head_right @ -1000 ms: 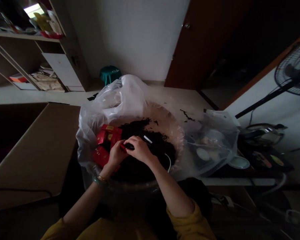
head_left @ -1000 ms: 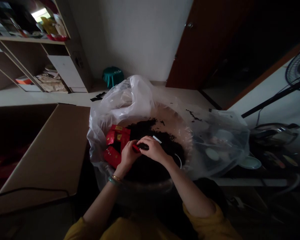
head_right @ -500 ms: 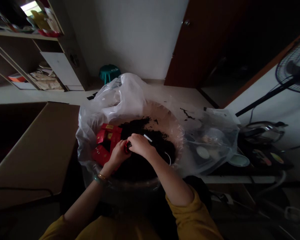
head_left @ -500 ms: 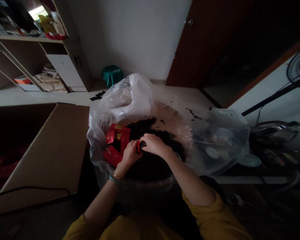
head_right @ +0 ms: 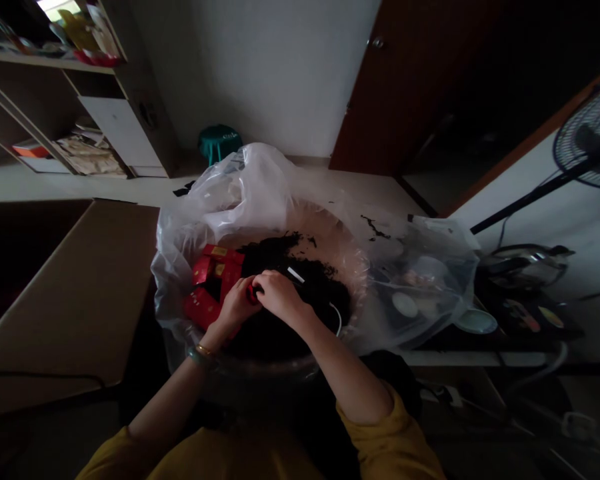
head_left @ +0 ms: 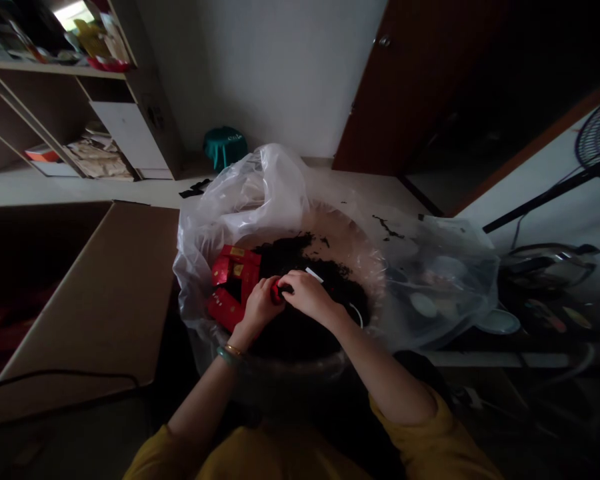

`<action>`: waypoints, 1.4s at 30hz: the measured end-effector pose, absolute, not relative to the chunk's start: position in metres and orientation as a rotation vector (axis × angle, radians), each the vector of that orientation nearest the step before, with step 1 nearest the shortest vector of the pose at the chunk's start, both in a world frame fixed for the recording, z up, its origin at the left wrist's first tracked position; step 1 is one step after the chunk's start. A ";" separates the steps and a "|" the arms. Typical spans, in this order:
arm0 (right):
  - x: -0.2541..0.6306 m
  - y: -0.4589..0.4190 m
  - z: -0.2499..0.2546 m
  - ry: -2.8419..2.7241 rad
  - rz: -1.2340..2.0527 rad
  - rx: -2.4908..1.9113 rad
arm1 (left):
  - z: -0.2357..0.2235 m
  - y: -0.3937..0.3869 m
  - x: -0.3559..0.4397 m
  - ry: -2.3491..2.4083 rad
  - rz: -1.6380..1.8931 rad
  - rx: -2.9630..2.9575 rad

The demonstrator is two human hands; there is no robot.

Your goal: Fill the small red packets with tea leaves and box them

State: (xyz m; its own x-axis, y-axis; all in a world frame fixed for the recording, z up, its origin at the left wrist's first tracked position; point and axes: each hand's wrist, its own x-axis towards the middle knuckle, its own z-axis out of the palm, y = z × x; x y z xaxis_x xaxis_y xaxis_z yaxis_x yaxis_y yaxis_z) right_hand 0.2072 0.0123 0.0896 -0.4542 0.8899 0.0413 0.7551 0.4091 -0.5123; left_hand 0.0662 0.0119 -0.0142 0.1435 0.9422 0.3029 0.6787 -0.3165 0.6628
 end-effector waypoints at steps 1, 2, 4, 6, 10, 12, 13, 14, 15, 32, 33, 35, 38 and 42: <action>0.204 0.012 0.089 -2.374 0.630 -1.401 | -0.015 0.012 0.067 1.545 0.982 2.062; 0.202 0.012 0.088 -2.368 0.645 -1.365 | -0.016 0.013 0.067 1.531 0.986 2.063; 0.199 0.014 0.085 -2.298 0.694 -1.258 | -0.018 0.015 0.065 1.509 1.006 2.052; 0.203 0.018 0.081 -2.168 0.751 -1.157 | -0.021 0.016 0.061 1.506 1.035 2.012; 0.230 0.017 0.074 -2.035 0.778 -1.281 | -0.024 0.017 0.049 1.482 1.117 1.888; 0.241 0.007 0.068 -2.222 0.761 -1.476 | -0.023 0.017 0.044 1.463 1.155 1.845; 0.242 -0.001 0.063 -2.336 0.734 -1.600 | -0.023 0.016 0.042 1.457 1.169 1.834; 0.241 -0.008 0.059 -2.413 0.675 -1.729 | -0.022 0.016 0.040 1.454 1.181 1.829; 0.237 -0.016 0.053 -2.458 0.606 -1.824 | -0.021 0.016 0.039 1.449 1.188 1.831; 0.223 0.007 0.076 -1.955 0.578 -1.208 | -0.017 0.014 0.046 1.443 1.119 1.972; 0.219 0.005 0.079 -1.961 0.585 -1.193 | -0.017 0.015 0.048 1.450 1.133 1.979; 0.212 0.001 0.081 -2.028 0.549 -1.203 | -0.018 0.016 0.050 1.470 1.153 1.987; 0.208 -0.005 0.078 -2.268 0.399 -1.266 | -0.018 0.016 0.049 1.471 1.156 1.996; 0.208 -0.003 0.068 -2.514 0.283 -1.406 | -0.021 0.014 0.050 1.438 1.133 2.007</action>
